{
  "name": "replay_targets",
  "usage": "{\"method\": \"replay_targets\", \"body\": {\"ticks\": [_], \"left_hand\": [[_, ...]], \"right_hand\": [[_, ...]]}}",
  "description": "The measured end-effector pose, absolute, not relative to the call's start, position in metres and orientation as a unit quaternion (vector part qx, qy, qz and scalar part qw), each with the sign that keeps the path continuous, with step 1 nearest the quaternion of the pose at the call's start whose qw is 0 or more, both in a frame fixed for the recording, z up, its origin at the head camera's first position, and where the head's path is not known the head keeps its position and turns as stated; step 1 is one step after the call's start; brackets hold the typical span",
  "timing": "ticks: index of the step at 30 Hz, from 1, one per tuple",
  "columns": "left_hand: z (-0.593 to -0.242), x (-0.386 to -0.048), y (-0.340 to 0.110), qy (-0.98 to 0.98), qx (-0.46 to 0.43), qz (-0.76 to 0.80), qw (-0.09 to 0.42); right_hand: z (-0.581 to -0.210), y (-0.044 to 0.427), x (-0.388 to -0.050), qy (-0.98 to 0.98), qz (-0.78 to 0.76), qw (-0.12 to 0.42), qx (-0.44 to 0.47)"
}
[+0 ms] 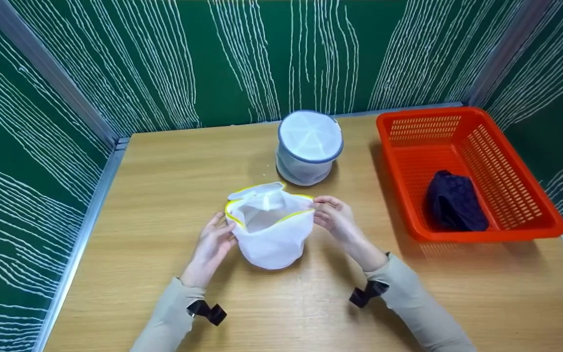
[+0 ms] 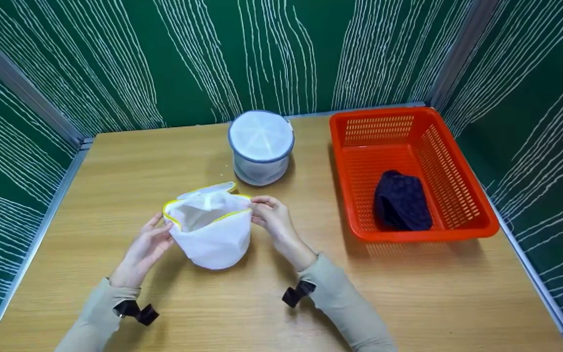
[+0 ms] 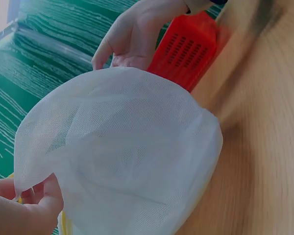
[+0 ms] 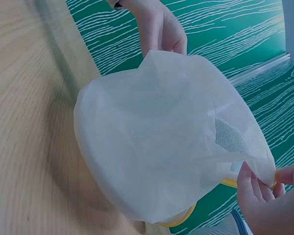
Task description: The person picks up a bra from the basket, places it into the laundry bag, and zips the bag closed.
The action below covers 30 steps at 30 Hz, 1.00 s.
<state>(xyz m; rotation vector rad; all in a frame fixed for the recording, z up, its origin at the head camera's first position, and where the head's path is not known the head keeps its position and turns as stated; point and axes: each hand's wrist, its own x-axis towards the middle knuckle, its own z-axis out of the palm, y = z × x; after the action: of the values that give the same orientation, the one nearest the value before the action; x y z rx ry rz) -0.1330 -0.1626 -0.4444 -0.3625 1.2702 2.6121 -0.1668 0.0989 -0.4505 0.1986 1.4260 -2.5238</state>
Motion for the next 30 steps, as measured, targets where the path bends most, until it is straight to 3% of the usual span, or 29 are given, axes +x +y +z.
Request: {"method": "replay_targets", "body": {"ticks": [13,23,30], "left_hand": [[-0.451,-0.130,-0.136,0.427,-0.084,0.889,0.141],[-0.457,-0.129,-0.122,0.478,-0.060,0.859,0.174],[-0.462,-0.129,-0.115,0.495,-0.062,0.843,0.202]], "right_hand": [[-0.450,0.141,-0.154,0.503,-0.856,0.094,0.067],[-0.505,0.178,-0.162,0.511,-0.855,0.082,-0.048],[-0.525,0.189,-0.164,0.581,-0.811,0.062,0.000]]}}
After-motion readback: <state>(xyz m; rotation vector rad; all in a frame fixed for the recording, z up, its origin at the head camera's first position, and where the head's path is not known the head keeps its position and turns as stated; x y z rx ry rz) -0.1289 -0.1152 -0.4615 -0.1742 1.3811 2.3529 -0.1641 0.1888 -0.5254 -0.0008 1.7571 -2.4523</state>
